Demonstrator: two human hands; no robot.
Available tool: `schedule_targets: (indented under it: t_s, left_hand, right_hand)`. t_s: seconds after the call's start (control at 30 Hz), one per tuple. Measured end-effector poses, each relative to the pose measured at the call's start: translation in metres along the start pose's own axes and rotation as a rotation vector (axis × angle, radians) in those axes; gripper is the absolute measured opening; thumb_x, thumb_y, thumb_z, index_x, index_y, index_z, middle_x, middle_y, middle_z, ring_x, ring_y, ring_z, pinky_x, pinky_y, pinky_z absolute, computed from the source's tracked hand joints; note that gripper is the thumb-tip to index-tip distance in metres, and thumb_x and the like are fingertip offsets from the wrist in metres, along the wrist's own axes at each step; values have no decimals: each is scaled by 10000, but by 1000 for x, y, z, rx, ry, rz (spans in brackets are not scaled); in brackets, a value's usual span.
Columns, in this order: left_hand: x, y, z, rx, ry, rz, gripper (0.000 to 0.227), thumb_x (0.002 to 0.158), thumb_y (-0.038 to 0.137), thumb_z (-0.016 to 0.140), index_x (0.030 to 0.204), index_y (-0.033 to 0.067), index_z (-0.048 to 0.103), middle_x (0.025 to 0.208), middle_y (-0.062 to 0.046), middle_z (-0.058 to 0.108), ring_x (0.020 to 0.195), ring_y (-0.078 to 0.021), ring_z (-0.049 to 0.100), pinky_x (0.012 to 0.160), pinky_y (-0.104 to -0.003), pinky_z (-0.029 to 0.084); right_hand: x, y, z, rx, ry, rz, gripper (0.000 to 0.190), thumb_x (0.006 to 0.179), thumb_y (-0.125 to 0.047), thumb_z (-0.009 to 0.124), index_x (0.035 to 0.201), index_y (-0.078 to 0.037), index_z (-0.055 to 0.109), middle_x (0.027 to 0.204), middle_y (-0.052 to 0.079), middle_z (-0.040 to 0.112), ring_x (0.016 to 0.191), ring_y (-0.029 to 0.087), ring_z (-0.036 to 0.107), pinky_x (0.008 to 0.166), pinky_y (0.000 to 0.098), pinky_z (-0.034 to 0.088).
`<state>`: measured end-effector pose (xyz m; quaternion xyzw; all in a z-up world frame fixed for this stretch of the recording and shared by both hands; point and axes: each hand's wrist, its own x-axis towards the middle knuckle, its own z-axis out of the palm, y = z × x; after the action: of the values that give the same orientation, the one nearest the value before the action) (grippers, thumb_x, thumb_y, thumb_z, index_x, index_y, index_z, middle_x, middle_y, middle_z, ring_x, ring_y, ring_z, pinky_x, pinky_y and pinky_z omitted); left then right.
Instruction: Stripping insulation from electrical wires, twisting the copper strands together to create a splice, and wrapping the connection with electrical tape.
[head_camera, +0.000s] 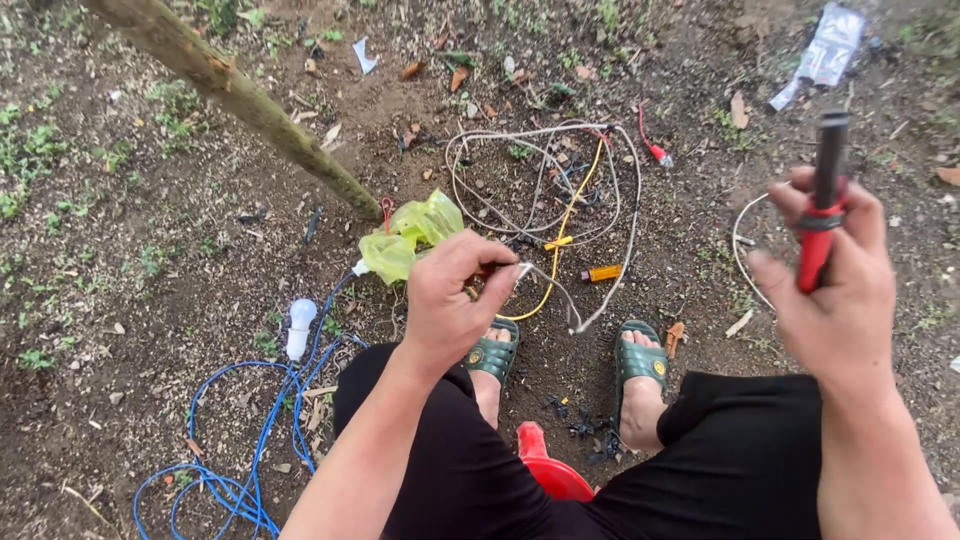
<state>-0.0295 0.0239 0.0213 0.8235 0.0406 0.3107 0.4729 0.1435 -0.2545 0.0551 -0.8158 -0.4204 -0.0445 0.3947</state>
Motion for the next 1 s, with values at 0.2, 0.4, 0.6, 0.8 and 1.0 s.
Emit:
schedule_targets:
  t_s: [0.2,0.4,0.6,0.8,1.0]
  left_hand:
    - [-23,8,-47,124,44,71,51,980,59,652,930,58,642,838,-48,635,747,-189,569,693,-305,461]
    - [-32,-15,-50,36,201,-114,54,992,115,659,954,77,659,770,6,609,633,-113,494,588,-264,395]
    - [7,-40,3,-24,162,-217,35,948,74,690,917,85,679,765,1,624,668,-103,515,615,-250,422]
    - [9,-115,43,51,66,-504,492,897,165,734,1330,175,499,745,41,572,616,-95,495,639,-257,444]
    - [5,-167,73,-58,-105,-658,402,927,121,650,1267,143,436,742,19,525,604,-101,459,620,-271,405]
  right_hand:
    - [-33,9,-32,-109,94,163,500,1021,144,683,1502,206,558,1536,328,425,1154,373,502,1056,501,490]
    - [-66,100,-19,-144,-31,501,411,934,-6,724,1332,56,638,1375,259,486,1260,431,545,1159,585,385]
    - [-172,321,81,-426,-411,665,405,782,-366,807,1048,-61,798,1462,183,638,1109,443,694,955,514,549]
    - [-214,347,146,-523,-800,1226,558,904,-331,672,1453,-267,598,1408,131,549,1268,409,579,1073,547,520]
    - [-145,330,152,-722,-1129,1108,755,833,-677,689,1511,-461,436,1727,84,202,1551,399,231,1188,639,334]
